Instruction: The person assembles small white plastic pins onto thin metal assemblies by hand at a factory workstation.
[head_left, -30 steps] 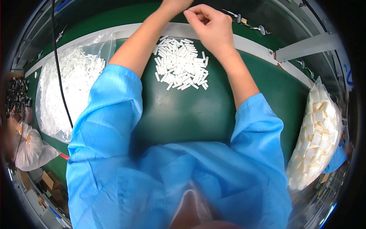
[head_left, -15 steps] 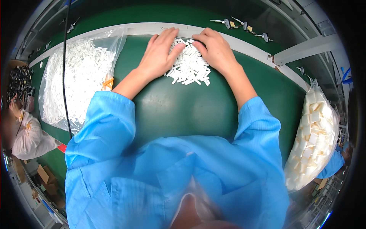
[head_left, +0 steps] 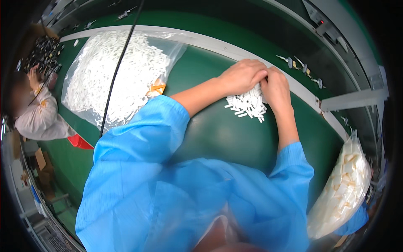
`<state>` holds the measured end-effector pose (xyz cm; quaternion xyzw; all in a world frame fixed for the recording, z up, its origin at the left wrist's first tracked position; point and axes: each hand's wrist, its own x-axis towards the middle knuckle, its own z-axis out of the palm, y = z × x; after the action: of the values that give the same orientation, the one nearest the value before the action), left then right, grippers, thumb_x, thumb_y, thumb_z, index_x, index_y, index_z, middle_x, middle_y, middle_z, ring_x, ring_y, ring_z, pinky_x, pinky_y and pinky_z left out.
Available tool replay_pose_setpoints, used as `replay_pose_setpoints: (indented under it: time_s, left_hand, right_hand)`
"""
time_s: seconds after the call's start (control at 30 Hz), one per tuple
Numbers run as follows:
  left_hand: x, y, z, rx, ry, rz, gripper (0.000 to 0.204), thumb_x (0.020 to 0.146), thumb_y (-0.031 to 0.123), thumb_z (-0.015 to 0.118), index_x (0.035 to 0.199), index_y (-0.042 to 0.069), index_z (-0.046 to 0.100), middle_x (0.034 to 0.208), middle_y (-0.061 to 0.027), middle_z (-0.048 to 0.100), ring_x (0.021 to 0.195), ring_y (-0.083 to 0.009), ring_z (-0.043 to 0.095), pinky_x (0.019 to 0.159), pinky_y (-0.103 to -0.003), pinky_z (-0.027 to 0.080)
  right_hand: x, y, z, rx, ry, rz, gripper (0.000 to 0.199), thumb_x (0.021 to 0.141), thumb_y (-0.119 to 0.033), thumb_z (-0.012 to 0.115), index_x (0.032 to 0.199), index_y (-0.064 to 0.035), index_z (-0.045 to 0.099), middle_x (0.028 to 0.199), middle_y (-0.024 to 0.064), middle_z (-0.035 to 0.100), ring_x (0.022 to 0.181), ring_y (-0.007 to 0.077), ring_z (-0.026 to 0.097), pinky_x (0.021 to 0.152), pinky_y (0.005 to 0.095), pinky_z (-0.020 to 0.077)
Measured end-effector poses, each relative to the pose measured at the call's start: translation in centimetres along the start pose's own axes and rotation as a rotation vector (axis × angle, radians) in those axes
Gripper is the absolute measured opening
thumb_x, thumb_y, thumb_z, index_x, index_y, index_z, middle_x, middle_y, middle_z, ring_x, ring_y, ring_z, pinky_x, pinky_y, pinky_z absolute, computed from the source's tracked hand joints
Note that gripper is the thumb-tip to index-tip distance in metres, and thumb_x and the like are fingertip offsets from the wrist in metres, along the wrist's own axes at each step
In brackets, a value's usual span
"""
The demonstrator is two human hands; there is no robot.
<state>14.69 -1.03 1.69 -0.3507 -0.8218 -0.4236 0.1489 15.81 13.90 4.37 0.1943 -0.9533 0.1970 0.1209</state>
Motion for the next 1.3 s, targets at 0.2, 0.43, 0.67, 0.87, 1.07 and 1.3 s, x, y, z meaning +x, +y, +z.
replay_pose_setpoints:
  time_s: [0.2,0.43,0.67,0.87,1.07,1.3]
  left_hand:
    - [-0.5,0.7,-0.5,-0.096,-0.048,-0.199,0.049,0.096,0.025,0.043,0.137,0.001,0.035,0.111,-0.0201,0.06,0.105,-0.0362,0.055,0.094,-0.042,0.041]
    - [-0.3,1.0,-0.7,-0.083,-0.165,-0.231,0.06,0.095,0.031,0.046,0.144,0.004,0.023,0.114,-0.0202,0.059,0.107,-0.0362,0.053,0.095,-0.042,0.041]
    - [-0.4,1.1,-1.0,-0.133,-0.192,-0.251,0.062,0.096,0.031,0.047,0.144,0.003,0.02,0.117,-0.02,0.058,0.11,-0.036,0.052,0.096,-0.042,0.041]
    - [-0.1,1.2,-0.8,-0.19,-0.111,-0.188,0.066,0.094,0.033,0.05,0.143,-0.001,0.022,0.114,-0.0221,0.06,0.105,-0.0384,0.055,0.094,-0.042,0.042]
    - [2.4,-1.2,-3.3,0.115,0.178,0.015,0.046,0.094,0.024,0.05,0.134,0.004,0.04,0.116,-0.0197,0.058,0.111,-0.0346,0.055,0.094,-0.038,0.043]
    - [6.3,-15.8,-19.4,0.783,0.433,-0.521,0.025,0.084,0.024,0.054,0.084,0.002,0.067,0.083,-0.0232,0.065,0.084,-0.0398,0.063,0.077,-0.048,0.052]
  right_hand:
    - [1.0,-1.6,-1.0,0.146,-0.145,0.237,0.017,0.078,-0.01,0.059,0.089,0.0006,0.067,0.081,0.0212,0.066,0.08,0.0366,0.063,0.074,0.0435,0.0492]
    - [0.9,0.0,-1.1,0.03,-0.144,0.103,0.019,0.077,-0.005,0.059,0.092,0.002,0.067,0.083,0.021,0.066,0.082,0.0357,0.063,0.076,0.0422,0.0487]
    - [1.1,-1.2,-2.1,0.078,-0.165,0.078,0.023,0.073,0.0,0.059,0.094,0.0004,0.069,0.083,0.0222,0.065,0.08,0.0376,0.062,0.074,0.044,0.0483]
    - [0.9,-0.5,-2.2,0.042,-0.123,0.099,0.022,0.072,-0.001,0.06,0.092,-0.001,0.07,0.086,0.0216,0.065,0.081,0.037,0.063,0.074,0.0436,0.0491]
    - [0.8,-0.6,-1.4,-0.104,-0.071,0.08,0.01,0.071,-0.007,0.064,0.077,0.0015,0.065,0.082,0.0188,0.065,0.075,0.0352,0.064,0.071,0.0406,0.0494]
    - [1.7,-0.3,-1.8,0.035,-0.102,0.229,0.012,0.069,-0.01,0.064,0.074,0.0007,0.065,0.075,0.0173,0.065,0.072,0.0317,0.064,0.067,0.0371,0.0501]
